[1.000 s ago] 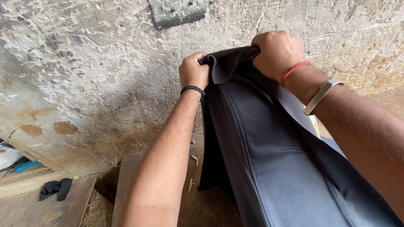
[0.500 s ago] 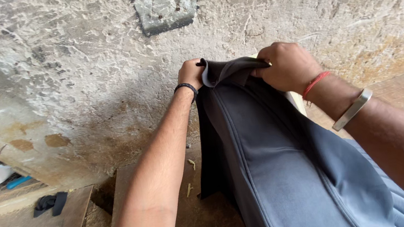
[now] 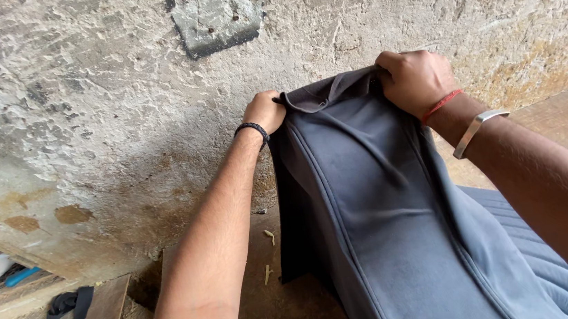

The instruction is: The person stretches a gray fabric cover over a foam-padded wooden seat frame on a workbench, pulling the fabric taut and folding it over the edges. They then use a pneumatic nail gun to staple the fabric to the frame, working around the sides and pressing the cover into place.

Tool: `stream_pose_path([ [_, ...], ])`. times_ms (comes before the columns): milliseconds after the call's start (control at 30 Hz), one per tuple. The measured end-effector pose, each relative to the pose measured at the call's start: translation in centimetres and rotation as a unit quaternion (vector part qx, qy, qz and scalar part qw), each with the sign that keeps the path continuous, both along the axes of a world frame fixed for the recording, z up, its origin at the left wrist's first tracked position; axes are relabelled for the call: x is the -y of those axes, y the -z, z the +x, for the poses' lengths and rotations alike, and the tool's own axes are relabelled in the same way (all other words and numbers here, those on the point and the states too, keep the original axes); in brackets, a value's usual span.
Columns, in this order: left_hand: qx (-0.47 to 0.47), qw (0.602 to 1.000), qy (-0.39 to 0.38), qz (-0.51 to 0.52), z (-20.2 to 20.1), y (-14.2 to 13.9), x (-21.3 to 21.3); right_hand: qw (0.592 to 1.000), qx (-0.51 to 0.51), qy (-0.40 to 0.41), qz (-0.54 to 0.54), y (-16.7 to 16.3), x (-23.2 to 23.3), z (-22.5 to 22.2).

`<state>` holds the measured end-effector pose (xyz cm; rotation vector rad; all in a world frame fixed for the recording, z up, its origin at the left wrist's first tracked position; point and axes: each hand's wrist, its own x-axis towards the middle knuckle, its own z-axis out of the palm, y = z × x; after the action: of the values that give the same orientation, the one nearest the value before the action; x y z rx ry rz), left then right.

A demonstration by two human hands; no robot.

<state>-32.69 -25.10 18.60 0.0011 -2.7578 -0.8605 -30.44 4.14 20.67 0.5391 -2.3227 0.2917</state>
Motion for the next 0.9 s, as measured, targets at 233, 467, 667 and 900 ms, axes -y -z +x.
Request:
stream_pose_path([
  [233, -0.121, 0.992, 0.000, 0.034, 1.2, 0.6, 0.5, 0.981, 0.183, -0.047, -0.048, -2.8, 1.7, 4.5],
  [467, -0.337, 0.930, 0.027, 0.145, 6.4, 1.5, 1.4, 0.988, 0.112, -0.100, -0.020, -3.2, 1.5, 10.4],
  [667, -0.586, 0.808, -0.060, -0.015, 15.5, 2.5, -0.6, 0.960, 0.110, -0.204, -0.160, -2.4, 0.6, 11.9],
  [900, -0.270, 0.878, 0.297, -0.262, 21.4, 8.6, -10.3, 0.958, 0.065, -0.224, -0.169, -2.9, -0.4, 13.9],
])
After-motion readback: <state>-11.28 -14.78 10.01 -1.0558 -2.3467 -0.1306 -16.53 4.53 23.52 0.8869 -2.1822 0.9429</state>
